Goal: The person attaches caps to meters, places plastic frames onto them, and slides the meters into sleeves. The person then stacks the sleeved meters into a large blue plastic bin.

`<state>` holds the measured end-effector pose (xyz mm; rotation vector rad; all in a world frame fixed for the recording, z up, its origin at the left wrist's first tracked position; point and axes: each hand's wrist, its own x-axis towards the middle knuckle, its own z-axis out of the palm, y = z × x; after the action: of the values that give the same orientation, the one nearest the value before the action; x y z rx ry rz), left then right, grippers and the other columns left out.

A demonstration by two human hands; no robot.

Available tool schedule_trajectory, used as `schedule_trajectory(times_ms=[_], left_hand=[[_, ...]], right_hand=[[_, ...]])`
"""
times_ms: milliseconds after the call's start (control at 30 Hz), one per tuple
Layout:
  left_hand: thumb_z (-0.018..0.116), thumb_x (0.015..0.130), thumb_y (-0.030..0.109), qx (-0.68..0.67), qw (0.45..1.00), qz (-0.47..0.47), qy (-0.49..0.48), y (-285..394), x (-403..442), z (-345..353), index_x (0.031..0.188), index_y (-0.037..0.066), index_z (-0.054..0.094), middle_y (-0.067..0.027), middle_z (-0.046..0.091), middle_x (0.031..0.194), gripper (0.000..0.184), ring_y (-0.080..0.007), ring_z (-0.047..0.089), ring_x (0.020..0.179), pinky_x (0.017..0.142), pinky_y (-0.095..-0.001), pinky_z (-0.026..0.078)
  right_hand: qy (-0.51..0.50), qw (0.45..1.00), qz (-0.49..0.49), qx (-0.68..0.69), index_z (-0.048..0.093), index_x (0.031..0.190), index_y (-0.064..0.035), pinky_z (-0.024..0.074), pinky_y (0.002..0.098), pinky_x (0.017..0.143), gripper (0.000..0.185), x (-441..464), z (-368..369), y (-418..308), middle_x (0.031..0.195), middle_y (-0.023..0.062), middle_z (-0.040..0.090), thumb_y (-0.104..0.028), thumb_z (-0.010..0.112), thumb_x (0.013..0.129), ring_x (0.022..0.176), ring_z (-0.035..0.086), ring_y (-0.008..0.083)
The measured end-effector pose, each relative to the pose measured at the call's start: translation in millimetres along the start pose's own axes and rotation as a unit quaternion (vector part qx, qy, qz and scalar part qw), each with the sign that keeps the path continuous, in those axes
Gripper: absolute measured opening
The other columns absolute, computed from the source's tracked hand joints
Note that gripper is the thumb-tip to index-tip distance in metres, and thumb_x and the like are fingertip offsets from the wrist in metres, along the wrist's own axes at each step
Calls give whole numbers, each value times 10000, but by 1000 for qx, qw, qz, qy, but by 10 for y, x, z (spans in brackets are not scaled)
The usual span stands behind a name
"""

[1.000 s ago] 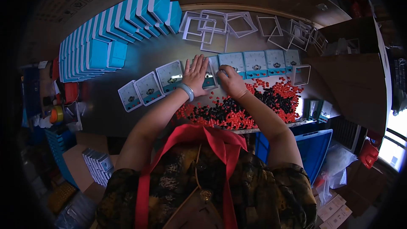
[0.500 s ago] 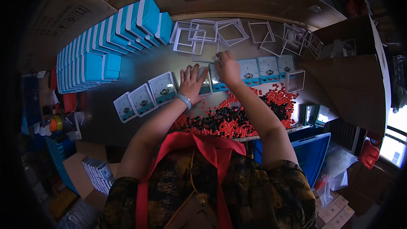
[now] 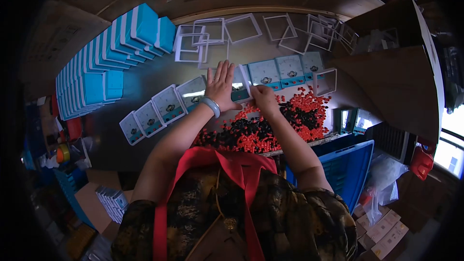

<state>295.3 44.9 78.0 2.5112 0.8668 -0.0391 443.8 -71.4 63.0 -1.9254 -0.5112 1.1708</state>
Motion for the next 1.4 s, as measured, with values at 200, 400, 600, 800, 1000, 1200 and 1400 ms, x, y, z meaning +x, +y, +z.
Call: schedule_trajectory(times_ms=[200, 400, 600, 800, 1000, 1200, 1400], left_hand=[[859, 541, 349, 98, 994, 7, -37, 156, 189, 316, 1498, 32, 111, -202, 175, 1528, 1255, -369, 154, 1434, 1169, -505, 81], [813, 566, 264, 113, 993, -21, 21, 121, 143, 352, 1444, 366, 303, -272, 246, 1420, 1021, -491, 235, 1334, 1115, -583, 179], [853, 532, 348, 78, 996, -51, -8, 173, 220, 224, 1425, 296, 332, -249, 259, 1412, 1035, -464, 228, 1343, 1113, -592, 161], [874, 525, 410, -1, 996, 73, 51, 671, 505, 333, 1498, 60, 147, -154, 155, 1564, 1264, -311, 119, 1463, 1167, -522, 54], [808, 631, 277, 67, 997, 37, 0, 783, 734, 610, 1495, 30, 146, -160, 193, 1542, 1116, -317, 150, 1448, 1179, -457, 87], [784, 624, 224, 83, 996, 26, -3, 767, 692, 465, 1444, 389, 328, -255, 293, 1387, 953, -464, 300, 1275, 1113, -577, 178], [849, 510, 326, 137, 990, -20, -22, 753, 736, 470, 1412, 306, 374, -256, 285, 1381, 1019, -459, 298, 1271, 1105, -581, 195]], right_hand=[[307, 931, -151, -126, 652, 828, 37, 485, 396, 607, 209, 69, -1003, 181, 716, 224, 627, -167, 609, 847, 679, 647, 365], [372, 845, -62, -379, 657, 847, -40, 500, 466, 737, 195, 229, -1764, 665, 885, 137, 644, -232, 634, 824, 887, 627, 365], [279, 856, -137, -412, 672, 837, -76, 496, 462, 715, 107, -59, -1568, 298, 919, 135, 616, -166, 621, 812, 827, 607, 348], [38, 773, -419, -474, 679, 827, -85, 494, 405, 748, 100, -65, -798, 29, 856, 104, 553, -82, 640, 735, 903, 575, 330], [-17, 924, -293, -244, 691, 890, -33, 496, 384, 716, 131, 308, -996, 16, 847, 153, 612, -59, 671, 763, 831, 618, 325], [143, 843, -369, -365, 714, 938, -72, 511, 408, 716, 186, 1452, -1328, -561, 894, 163, 606, -48, 652, 765, 852, 636, 316], [95, 717, -364, -587, 689, 851, -55, 515, 438, 789, 113, 1816, -1242, -694, 924, 142, 609, -90, 587, 818, 899, 626, 324]])
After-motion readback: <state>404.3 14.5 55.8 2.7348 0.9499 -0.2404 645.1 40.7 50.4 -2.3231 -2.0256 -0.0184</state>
